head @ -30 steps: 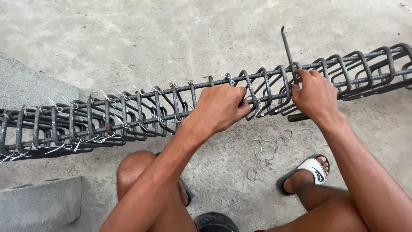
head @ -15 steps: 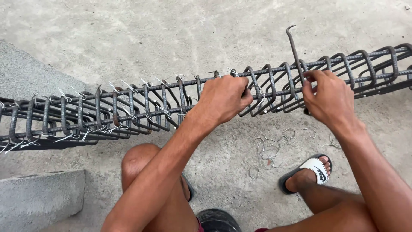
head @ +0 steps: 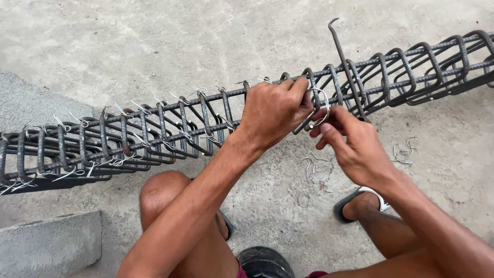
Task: Using a manual hook tool to twist and secure wire ties around rebar intersections on a reinforcement cage
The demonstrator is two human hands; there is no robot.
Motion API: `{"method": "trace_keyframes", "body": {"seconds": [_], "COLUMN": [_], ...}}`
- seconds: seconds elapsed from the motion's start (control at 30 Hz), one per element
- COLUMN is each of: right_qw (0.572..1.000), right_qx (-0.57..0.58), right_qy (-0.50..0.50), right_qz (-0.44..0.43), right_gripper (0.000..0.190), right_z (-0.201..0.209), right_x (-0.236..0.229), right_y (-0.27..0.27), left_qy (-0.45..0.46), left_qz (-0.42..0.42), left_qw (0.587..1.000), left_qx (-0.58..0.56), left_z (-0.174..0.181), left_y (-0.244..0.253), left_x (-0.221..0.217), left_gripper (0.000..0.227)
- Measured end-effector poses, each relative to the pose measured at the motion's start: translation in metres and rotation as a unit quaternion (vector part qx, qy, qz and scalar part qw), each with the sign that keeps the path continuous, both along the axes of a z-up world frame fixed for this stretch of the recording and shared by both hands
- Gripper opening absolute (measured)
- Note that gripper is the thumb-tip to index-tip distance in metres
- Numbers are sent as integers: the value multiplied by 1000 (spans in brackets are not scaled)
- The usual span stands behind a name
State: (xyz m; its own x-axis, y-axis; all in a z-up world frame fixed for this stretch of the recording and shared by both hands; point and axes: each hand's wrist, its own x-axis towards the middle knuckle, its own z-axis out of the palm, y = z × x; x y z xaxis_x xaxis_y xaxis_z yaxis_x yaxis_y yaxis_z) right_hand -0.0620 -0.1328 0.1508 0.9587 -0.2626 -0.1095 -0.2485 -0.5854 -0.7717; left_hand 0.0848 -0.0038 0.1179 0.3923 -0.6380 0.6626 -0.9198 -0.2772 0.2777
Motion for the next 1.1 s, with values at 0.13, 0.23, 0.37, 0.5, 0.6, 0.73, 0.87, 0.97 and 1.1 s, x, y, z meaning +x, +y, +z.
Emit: {"method": "trace_keyframes", "body": {"seconds": [0.13,0.23,0.37,0.5,0.6,0.73,0.87,0.97,1.1], "right_qw": [989,992,992,974,929,875,799,766,779], "right_qx": [121,98,100,213,349,474,592,636,622], "right_qy": [-77,-82,-74,-81,-116,-95,-99,-95,-78], "right_qz": [32,19,-10,1,36,13,11,5,12], "right_gripper": [36,36,27,28,28,28,22,28,34], "right_z": [-10,-1,1,-4,-19,-16,-14,-13,-22], "right_x": [-14,-17,-20,-26,-31,-33,-32,-30,-32], "right_y": [-14,-10,-16,-31,-44,-49,-50,-50,-60], "left_qy": [-73,-113,-7,171,360,630,734,778,777], "left_qz": [64,58,-5,-78,-159,-213,-346,-394,-410], "left_qw": [995,991,999,980,917,744,563,456,458], "left_qx": [-32,-48,-47,-69,-61,-69,-157,-177,-137], "left_z": [-24,-11,7,24,22,22,4,1,-3], "left_y": [-12,-9,-1,5,2,3,-1,-3,-4], "left_x": [-3,-12,-22,-26,-24,-25,-29,-35,-35], "left_gripper": [6,7,9,16,25,29,29,26,36]}}
